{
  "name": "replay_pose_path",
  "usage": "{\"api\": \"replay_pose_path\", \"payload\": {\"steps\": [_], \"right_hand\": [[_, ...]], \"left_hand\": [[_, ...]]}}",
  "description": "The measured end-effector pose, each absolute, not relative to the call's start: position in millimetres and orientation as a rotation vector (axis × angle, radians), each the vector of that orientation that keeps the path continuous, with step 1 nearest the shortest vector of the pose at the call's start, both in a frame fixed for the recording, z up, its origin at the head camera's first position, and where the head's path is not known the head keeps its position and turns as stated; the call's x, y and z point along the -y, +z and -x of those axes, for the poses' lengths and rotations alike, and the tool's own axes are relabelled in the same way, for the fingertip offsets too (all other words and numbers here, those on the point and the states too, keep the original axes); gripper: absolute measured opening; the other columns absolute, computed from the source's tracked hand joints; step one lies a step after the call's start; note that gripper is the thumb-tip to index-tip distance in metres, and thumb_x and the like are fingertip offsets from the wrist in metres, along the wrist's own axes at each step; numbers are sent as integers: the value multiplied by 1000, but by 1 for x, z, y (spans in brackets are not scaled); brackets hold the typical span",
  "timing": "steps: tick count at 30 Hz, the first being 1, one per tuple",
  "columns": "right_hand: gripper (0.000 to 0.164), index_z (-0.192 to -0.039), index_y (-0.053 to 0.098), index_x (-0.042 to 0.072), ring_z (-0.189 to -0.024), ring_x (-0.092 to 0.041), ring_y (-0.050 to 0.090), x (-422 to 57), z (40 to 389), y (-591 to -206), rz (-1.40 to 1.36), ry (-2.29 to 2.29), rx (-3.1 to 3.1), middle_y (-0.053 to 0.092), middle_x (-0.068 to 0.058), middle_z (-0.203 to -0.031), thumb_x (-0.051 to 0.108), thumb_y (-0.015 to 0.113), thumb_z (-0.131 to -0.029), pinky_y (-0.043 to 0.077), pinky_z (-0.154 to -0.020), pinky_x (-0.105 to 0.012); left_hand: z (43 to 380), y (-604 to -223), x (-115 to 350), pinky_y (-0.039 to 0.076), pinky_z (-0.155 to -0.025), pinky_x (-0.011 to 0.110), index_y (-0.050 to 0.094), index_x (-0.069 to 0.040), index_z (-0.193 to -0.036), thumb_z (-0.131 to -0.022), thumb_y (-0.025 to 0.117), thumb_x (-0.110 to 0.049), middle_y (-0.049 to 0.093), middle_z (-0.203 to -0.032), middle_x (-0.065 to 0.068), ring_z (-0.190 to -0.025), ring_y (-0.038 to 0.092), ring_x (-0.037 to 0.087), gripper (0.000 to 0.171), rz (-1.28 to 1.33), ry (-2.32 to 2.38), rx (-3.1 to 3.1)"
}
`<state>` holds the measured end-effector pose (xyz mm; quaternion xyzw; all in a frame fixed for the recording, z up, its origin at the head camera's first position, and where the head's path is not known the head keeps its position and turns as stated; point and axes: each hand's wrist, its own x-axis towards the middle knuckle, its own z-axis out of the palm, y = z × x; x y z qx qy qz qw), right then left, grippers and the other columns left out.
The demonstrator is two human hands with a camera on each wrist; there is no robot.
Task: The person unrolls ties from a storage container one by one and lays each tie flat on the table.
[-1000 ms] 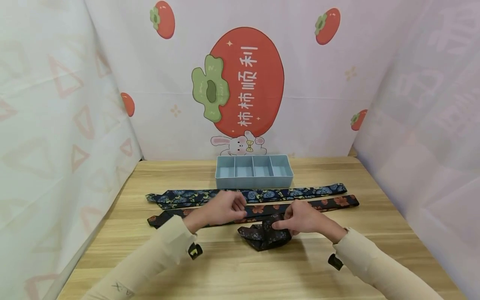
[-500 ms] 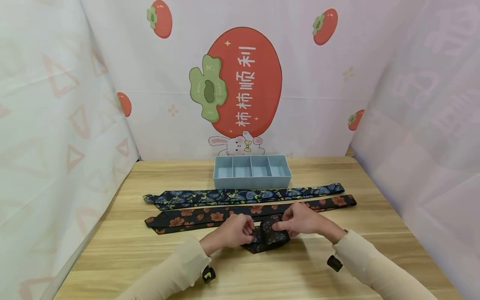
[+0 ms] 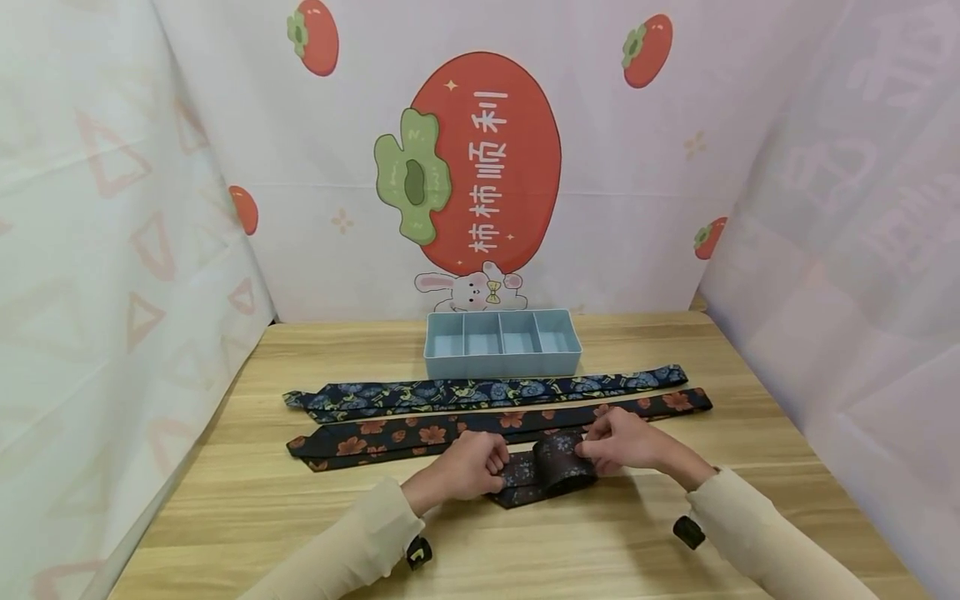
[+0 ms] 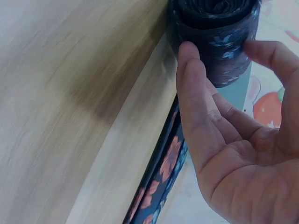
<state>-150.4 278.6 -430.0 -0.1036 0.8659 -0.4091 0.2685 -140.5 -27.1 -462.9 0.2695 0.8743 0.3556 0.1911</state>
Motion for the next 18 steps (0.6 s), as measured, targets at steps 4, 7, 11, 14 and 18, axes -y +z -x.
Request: {"api": "replay_pose_path", "payload": {"steps": [4, 7, 11, 14, 18], "right_hand": [[27, -107, 76, -4, -78, -23, 76, -285, 148, -428, 297, -1116, -2352, 78, -9, -86, 22, 71, -99, 65, -71, -38], [23, -103, 76, 1, -77, -23, 74, -286, 147, -422, 371, -1058, -2410, 77, -8, -86, 24, 72, -99, 63, -69, -38], [21, -101, 76, 8, -77, -15, 71, -283, 147, -406, 510, -933, -2552, 77, -2, -88, 29, 77, -97, 59, -68, -32], [22, -104, 77, 10, -80, -9, 70, -277, 147, -394, 596, -877, -2623, 76, 3, -91, 29, 79, -95, 59, -70, -27], [22, -109, 76, 9, -85, -6, 71, -263, 147, -383, 682, -872, -2637, 77, 0, -97, 25, 81, -93, 60, -75, -23]], "left_hand": [[142, -463, 27, 58, -78, 22, 72, -5, -107, -89, 81, -4, 71, -99, 2, -87, 67, 7, 21, -753, 1005, -2442], [142, -463, 27, 58, -78, 22, 72, -6, -106, -89, 81, -3, 70, -99, 2, -86, 66, 6, 20, -747, 1006, -2437], [142, -463, 27, 58, -78, 22, 72, -6, -107, -88, 81, -3, 71, -99, 2, -87, 67, 7, 20, -750, 1014, -2431], [141, -462, 27, 59, -79, 23, 72, -5, -107, -88, 81, -3, 72, -100, 3, -88, 68, 7, 21, -755, 1017, -2427], [141, -461, 27, 59, -80, 23, 72, -5, -108, -89, 81, -3, 72, -101, 3, -89, 68, 8, 21, -755, 1020, -2425]]}}
